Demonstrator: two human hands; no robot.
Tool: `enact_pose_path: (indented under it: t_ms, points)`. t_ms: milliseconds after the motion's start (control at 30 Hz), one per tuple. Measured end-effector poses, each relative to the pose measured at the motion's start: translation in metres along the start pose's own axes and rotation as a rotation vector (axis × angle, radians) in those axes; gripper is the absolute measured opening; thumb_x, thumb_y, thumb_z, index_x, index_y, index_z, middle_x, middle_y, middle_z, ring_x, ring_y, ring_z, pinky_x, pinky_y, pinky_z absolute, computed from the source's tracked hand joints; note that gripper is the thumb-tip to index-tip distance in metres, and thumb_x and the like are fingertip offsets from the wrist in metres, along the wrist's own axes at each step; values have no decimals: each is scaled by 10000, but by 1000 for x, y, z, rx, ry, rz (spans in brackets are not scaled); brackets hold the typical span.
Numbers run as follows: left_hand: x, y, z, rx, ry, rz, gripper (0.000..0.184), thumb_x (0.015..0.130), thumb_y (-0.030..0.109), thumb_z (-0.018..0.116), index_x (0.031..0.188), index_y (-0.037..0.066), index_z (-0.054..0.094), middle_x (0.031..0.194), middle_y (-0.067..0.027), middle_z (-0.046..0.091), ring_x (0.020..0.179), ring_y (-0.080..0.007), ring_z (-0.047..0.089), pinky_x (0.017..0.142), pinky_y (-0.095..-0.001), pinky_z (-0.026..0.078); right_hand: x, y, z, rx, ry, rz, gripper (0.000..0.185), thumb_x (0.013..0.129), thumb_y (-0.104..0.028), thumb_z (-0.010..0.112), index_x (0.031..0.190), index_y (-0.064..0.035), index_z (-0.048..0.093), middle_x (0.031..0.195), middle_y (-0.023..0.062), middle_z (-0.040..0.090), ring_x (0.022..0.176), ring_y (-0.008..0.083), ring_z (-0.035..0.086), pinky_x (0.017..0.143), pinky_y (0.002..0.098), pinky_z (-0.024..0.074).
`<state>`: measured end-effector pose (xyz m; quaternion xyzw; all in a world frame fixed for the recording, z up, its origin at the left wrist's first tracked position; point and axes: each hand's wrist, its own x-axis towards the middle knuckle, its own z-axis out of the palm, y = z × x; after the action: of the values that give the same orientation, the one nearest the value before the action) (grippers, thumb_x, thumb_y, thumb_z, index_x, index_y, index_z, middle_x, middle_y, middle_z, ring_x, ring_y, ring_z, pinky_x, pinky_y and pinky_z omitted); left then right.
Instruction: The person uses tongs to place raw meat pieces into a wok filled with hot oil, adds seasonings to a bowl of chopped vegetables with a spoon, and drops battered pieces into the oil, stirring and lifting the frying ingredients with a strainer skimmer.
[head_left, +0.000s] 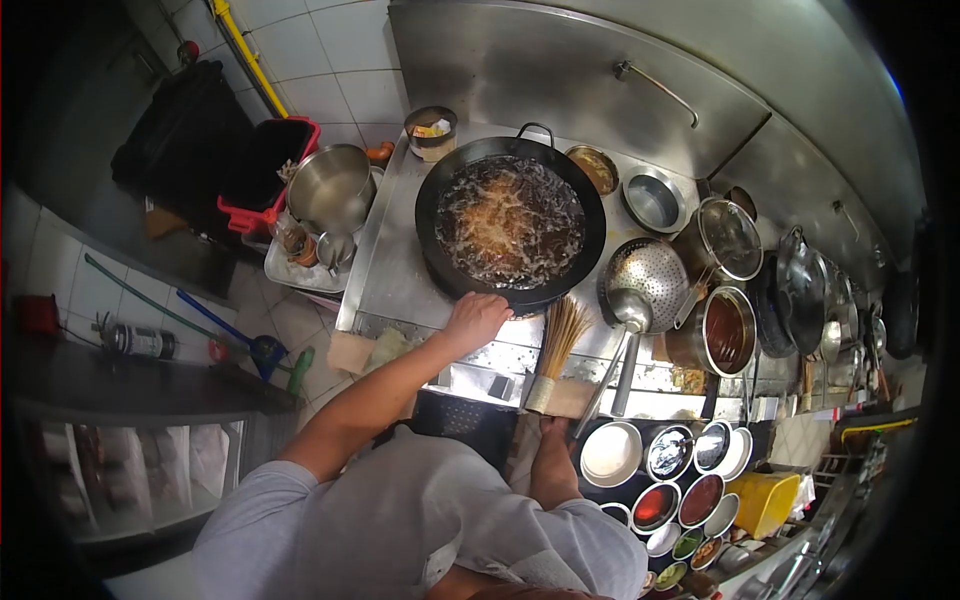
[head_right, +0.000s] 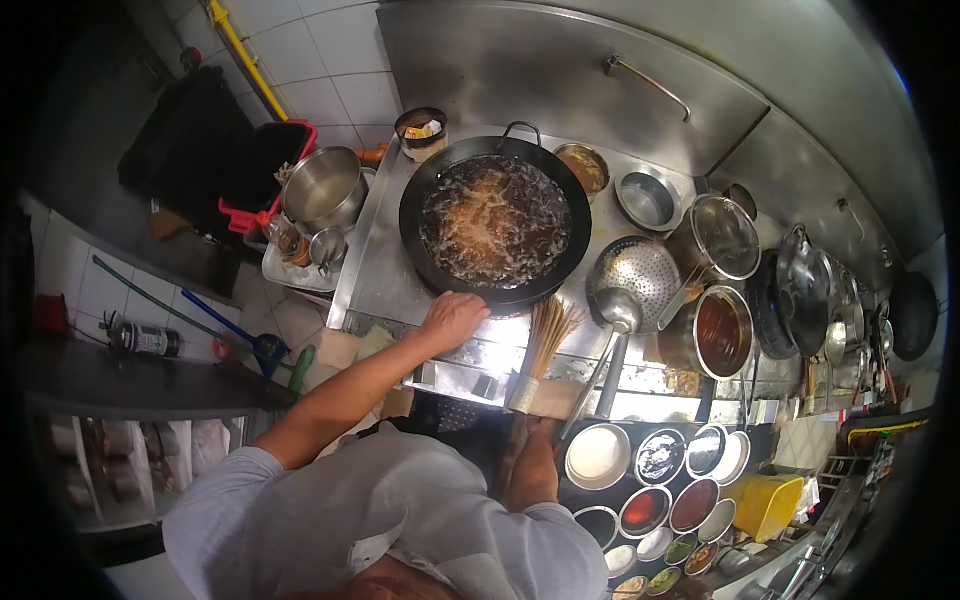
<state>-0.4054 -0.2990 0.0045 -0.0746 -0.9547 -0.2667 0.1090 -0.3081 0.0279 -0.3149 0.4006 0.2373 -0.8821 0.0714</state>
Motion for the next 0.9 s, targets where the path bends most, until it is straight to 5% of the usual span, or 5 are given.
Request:
enact_pose_path:
  t_ms: [900]
  points:
    - [0, 5, -2, 24, 13, -4, 256, 970, 268, 584, 831, 61, 641, 855, -136, 689, 870, -331, 670, 804, -485, 482, -3, -12, 8, -92, 27, 19, 357, 988, -321, 621, 1248, -78, 594, 1071, 90, 695, 896, 251, 701, 785, 426, 598]
